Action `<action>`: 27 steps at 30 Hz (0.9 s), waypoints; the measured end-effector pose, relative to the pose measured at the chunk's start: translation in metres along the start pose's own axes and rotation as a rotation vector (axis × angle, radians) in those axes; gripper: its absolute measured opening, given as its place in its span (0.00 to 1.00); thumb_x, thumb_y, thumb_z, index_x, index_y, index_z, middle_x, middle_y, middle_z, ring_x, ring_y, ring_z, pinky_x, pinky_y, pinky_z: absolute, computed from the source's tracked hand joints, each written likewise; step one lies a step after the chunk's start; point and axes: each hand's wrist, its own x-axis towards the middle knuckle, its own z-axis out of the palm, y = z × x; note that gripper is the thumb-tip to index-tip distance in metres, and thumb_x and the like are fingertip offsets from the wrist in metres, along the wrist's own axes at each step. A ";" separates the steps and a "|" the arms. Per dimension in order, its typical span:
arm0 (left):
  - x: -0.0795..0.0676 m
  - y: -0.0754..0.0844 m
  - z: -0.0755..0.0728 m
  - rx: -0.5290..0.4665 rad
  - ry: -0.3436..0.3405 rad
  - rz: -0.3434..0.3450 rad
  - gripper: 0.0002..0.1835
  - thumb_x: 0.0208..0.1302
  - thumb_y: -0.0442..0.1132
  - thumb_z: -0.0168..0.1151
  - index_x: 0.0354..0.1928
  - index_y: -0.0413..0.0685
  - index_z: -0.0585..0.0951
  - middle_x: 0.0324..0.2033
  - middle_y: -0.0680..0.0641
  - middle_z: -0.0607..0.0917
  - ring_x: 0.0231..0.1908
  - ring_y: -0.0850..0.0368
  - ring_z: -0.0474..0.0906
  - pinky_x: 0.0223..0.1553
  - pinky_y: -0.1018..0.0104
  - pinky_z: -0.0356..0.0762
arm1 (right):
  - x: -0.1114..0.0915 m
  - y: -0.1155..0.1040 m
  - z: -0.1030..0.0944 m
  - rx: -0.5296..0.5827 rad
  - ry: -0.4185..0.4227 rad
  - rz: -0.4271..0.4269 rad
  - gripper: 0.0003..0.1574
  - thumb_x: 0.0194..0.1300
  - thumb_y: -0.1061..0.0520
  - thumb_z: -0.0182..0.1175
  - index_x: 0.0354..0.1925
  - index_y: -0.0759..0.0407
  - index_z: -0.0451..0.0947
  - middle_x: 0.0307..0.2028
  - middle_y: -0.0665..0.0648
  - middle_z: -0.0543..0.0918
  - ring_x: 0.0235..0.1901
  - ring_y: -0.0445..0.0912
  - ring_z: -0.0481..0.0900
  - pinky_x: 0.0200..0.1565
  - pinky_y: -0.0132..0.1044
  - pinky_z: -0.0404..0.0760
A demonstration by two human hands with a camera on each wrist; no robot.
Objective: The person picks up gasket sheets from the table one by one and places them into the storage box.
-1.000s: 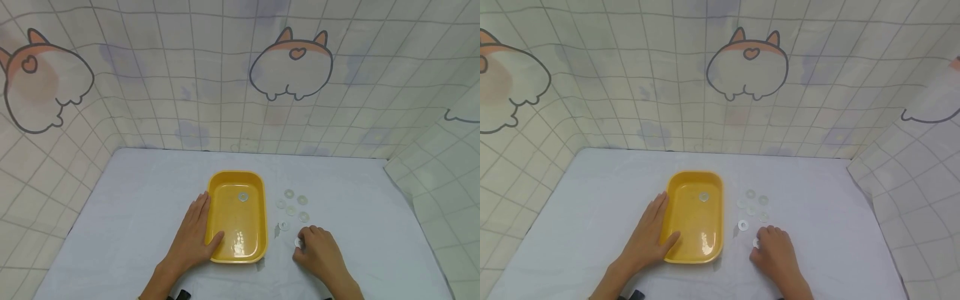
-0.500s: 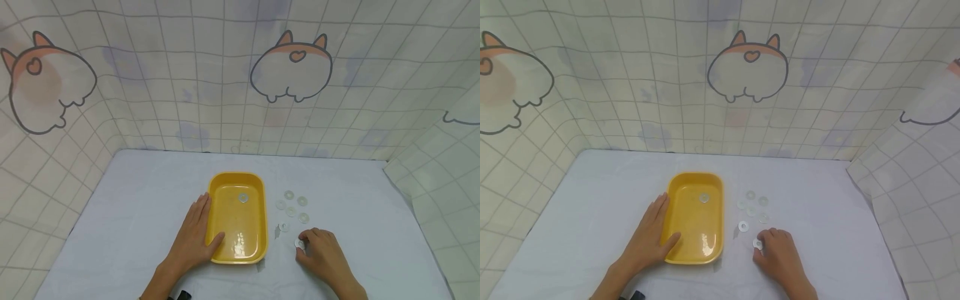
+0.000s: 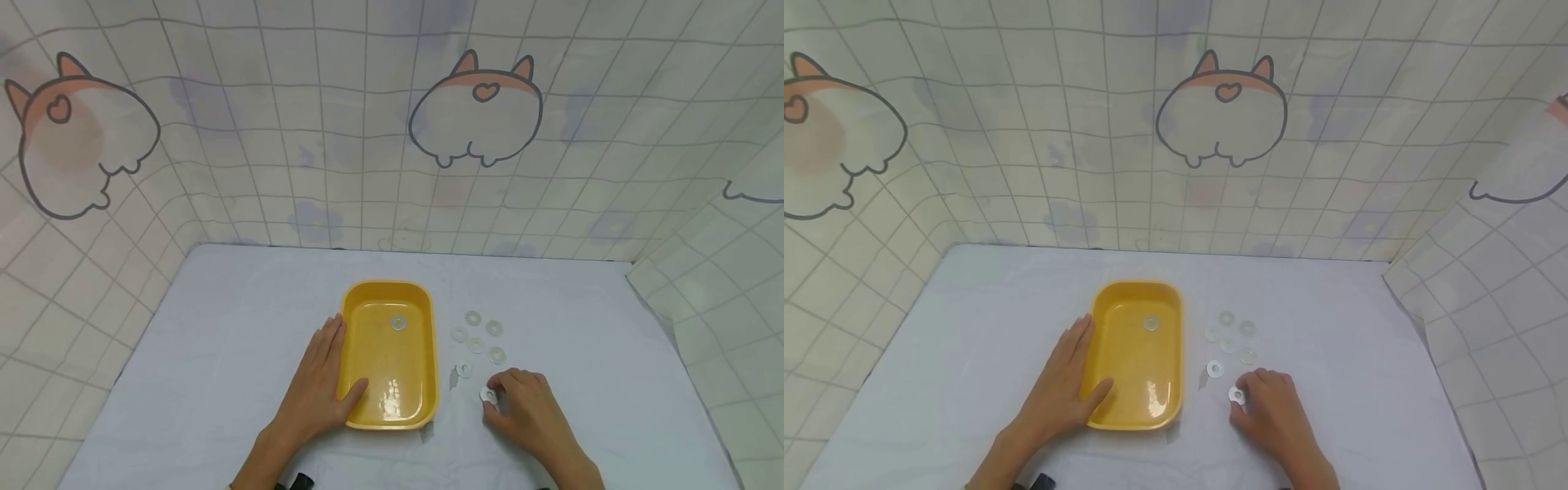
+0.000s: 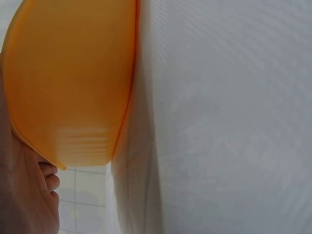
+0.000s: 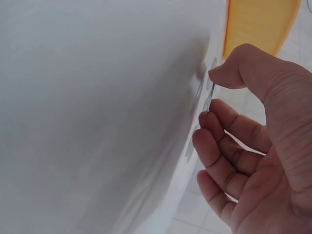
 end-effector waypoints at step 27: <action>0.001 0.000 0.000 -0.010 0.009 0.010 0.52 0.68 0.57 0.62 0.82 0.32 0.54 0.83 0.36 0.57 0.83 0.39 0.54 0.87 0.65 0.32 | 0.016 -0.006 -0.014 -0.016 0.025 -0.063 0.16 0.49 0.55 0.80 0.37 0.53 0.86 0.33 0.48 0.86 0.35 0.41 0.78 0.45 0.45 0.83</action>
